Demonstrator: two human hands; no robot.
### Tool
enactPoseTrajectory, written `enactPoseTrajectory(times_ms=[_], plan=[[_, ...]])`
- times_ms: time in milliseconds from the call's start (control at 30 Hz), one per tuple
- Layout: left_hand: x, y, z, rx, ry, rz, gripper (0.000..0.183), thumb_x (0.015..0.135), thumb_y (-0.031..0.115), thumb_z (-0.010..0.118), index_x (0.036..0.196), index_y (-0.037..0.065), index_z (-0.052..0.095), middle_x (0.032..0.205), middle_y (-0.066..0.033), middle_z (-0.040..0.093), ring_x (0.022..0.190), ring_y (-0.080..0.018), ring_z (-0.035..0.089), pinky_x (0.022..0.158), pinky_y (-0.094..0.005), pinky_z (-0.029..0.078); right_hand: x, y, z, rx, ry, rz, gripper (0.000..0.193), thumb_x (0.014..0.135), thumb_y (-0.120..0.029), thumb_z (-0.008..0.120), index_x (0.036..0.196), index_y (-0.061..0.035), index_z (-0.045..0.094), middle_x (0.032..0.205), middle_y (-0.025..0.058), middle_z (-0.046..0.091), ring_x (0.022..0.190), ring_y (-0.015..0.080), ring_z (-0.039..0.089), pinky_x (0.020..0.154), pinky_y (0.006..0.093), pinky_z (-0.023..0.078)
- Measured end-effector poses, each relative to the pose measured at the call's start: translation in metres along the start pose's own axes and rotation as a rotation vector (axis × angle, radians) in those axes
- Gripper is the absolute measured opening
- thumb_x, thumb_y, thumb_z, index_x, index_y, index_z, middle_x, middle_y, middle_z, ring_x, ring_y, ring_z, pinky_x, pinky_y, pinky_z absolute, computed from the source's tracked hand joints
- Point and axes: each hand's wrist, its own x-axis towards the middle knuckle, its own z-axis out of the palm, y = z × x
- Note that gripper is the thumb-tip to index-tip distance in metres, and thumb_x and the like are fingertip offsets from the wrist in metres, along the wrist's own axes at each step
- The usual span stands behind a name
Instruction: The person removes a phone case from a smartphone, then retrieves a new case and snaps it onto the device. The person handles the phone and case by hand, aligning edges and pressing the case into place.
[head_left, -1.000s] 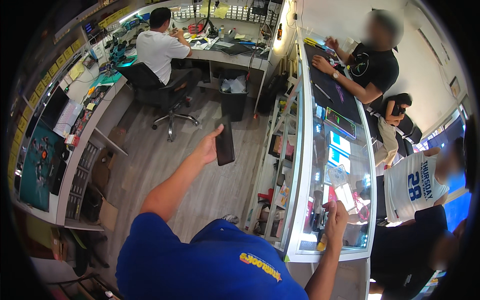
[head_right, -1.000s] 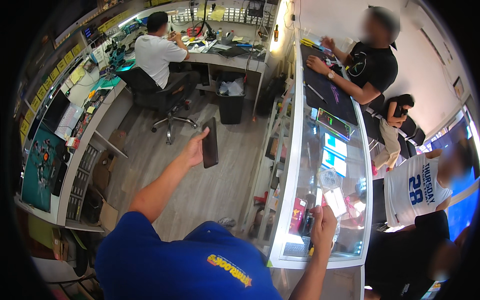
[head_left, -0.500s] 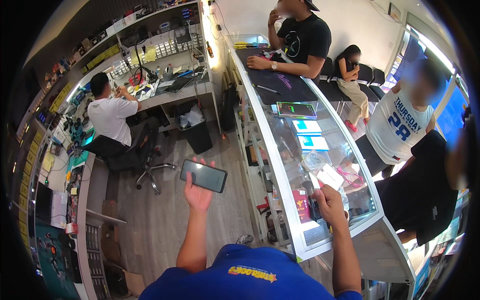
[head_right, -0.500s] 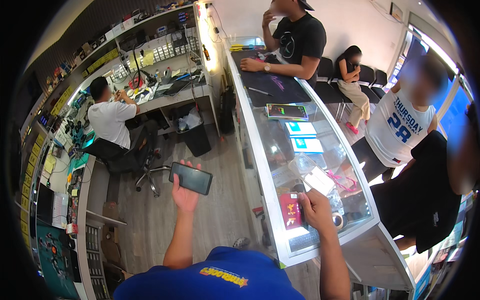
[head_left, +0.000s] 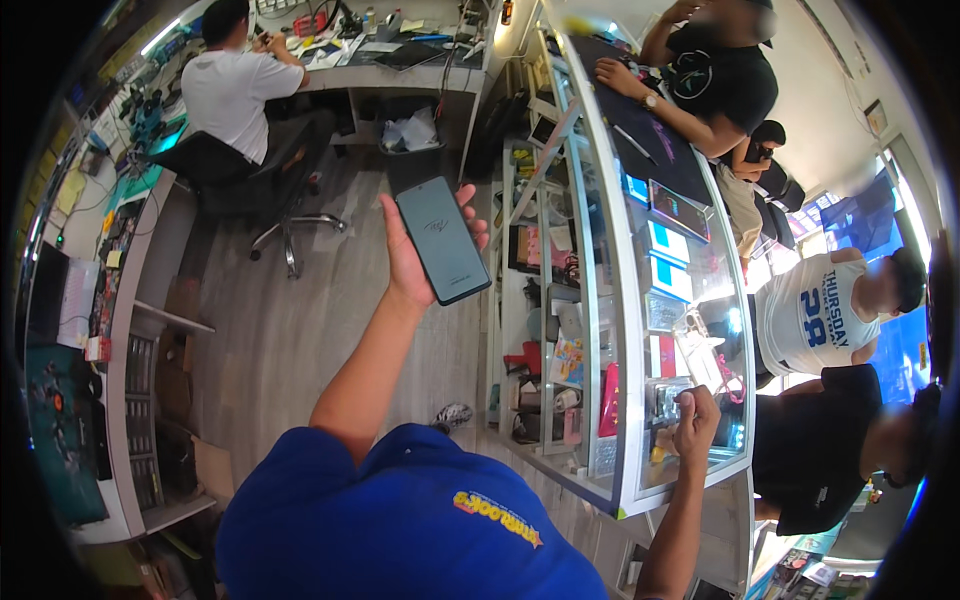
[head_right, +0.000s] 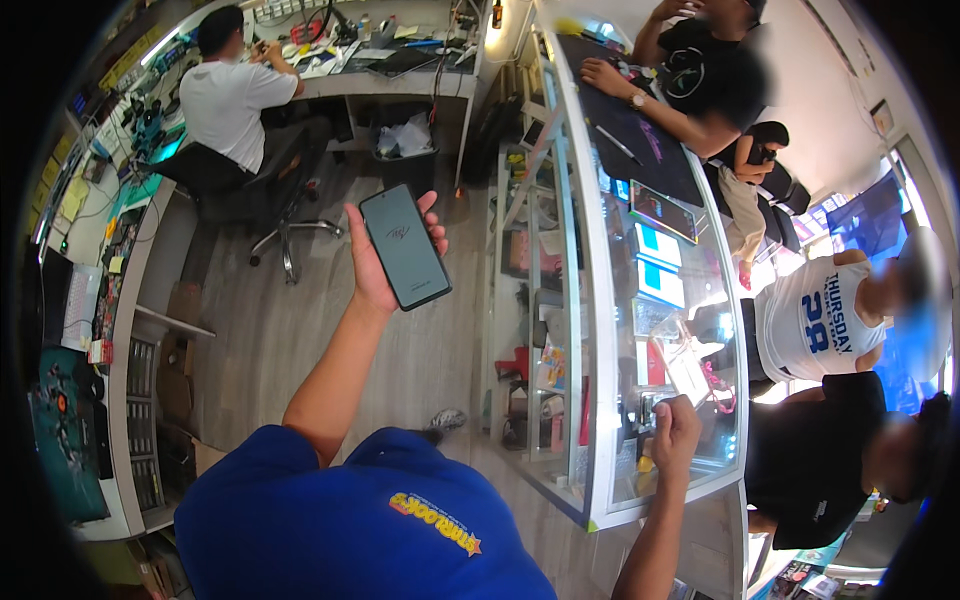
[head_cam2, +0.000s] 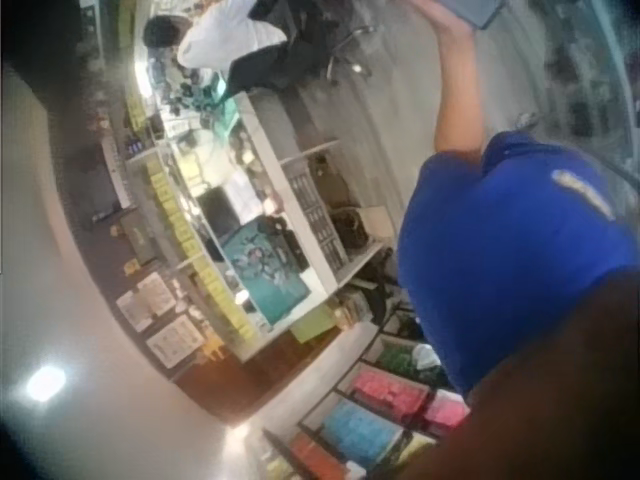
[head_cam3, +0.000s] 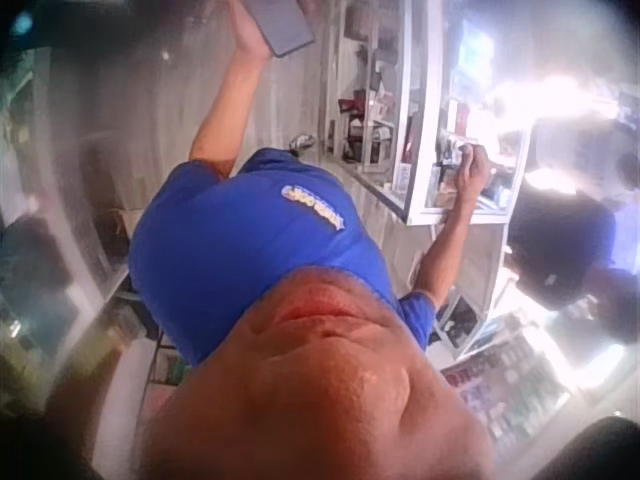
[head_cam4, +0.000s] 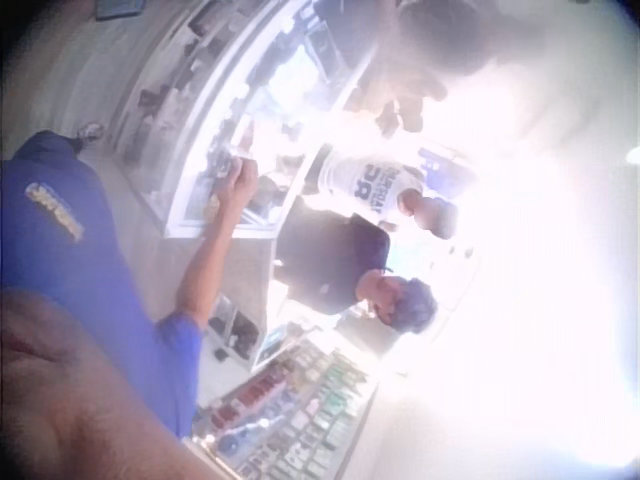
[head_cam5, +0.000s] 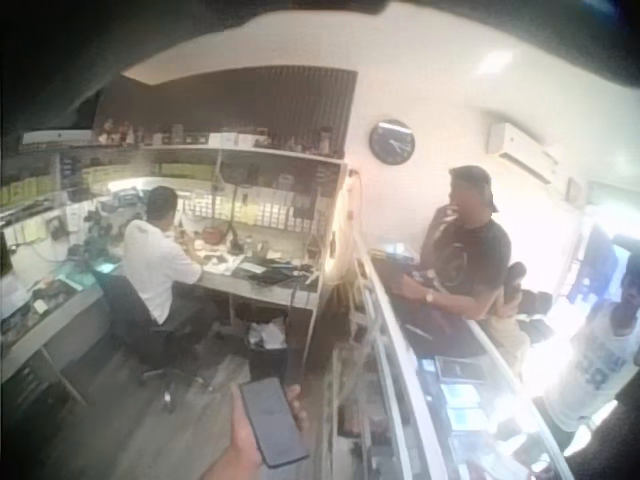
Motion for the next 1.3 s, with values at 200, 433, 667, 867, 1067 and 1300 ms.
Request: enactPoseTrajectory(times_ms=[200,433,667,867,1067,1300], plan=[[-0.044,0.054,-0.014,-0.01,0.0,0.042,0.111,0.089,0.094,0.034,0.14,-0.001,0.058,0.103,-0.0097,0.068,0.096,-0.0297,0.07,0.092,-0.0449,0.058,0.001,-0.012,0.002,-0.122,-0.03,0.025,0.043,0.111,-0.033,0.052,0.086,0.0018,0.053,0.074,0.0118,0.046,0.069,0.0239,0.047,0.066,0.0391,0.039],[-0.117,0.123,-0.032,0.027,0.183,-0.059,0.108,0.089,0.094,0.034,0.137,0.002,0.061,0.104,-0.0115,0.07,0.096,-0.0313,0.072,0.089,-0.0454,0.059,-0.025,-0.119,0.044,-0.204,0.211,0.104,0.031,0.11,-0.027,0.057,0.114,0.0007,0.069,0.102,0.0136,0.065,0.092,0.0273,0.062,0.084,0.041,0.05],[-0.179,0.076,-0.053,0.125,0.184,-0.494,0.092,0.095,0.086,0.039,0.132,0.006,0.061,0.093,-0.0098,0.073,0.086,-0.0257,0.074,0.083,-0.0357,0.06,-0.111,-0.288,0.231,0.684,-0.284,0.512,0.039,0.11,-0.03,0.057,0.135,-0.0016,0.066,0.126,0.0108,0.071,0.115,0.02,0.065,0.099,0.0339,0.049],[-0.171,0.08,-0.073,0.893,-0.387,-0.74,0.08,0.109,0.07,0.03,0.148,0.003,0.053,0.124,-0.0103,0.07,0.113,-0.0177,0.066,0.104,-0.0311,0.049,-0.132,-0.327,0.329,1.065,-0.154,0.817,0.051,0.108,-0.038,0.06,0.138,0.0036,0.062,0.125,0.0081,0.067,0.111,0.0152,0.06,0.1,0.0309,0.046],[-0.111,0.177,-0.166,0.921,-0.119,-0.455,0.059,0.113,0.048,0.044,0.142,-0.001,0.061,0.127,-0.0127,0.071,0.119,-0.0197,0.064,0.108,-0.0358,0.047,-0.042,-0.328,0.37,1.082,0.032,0.86,0.061,0.103,-0.051,0.065,0.133,0.0016,0.063,0.111,0.0068,0.069,0.098,0.0166,0.064,0.088,0.0332,0.052],[-0.064,0.412,-0.243,1.076,0.238,-0.214,0.053,0.111,0.044,0.049,0.137,-0.001,0.063,0.121,-0.0124,0.072,0.109,-0.0193,0.066,0.103,-0.0349,0.049,0.168,-0.381,0.457,1.368,0.006,0.685,0.039,0.105,-0.049,0.064,0.108,-0.01,0.064,0.084,-0.0002,0.061,0.067,0.0152,0.059,0.066,0.0303,0.053]])
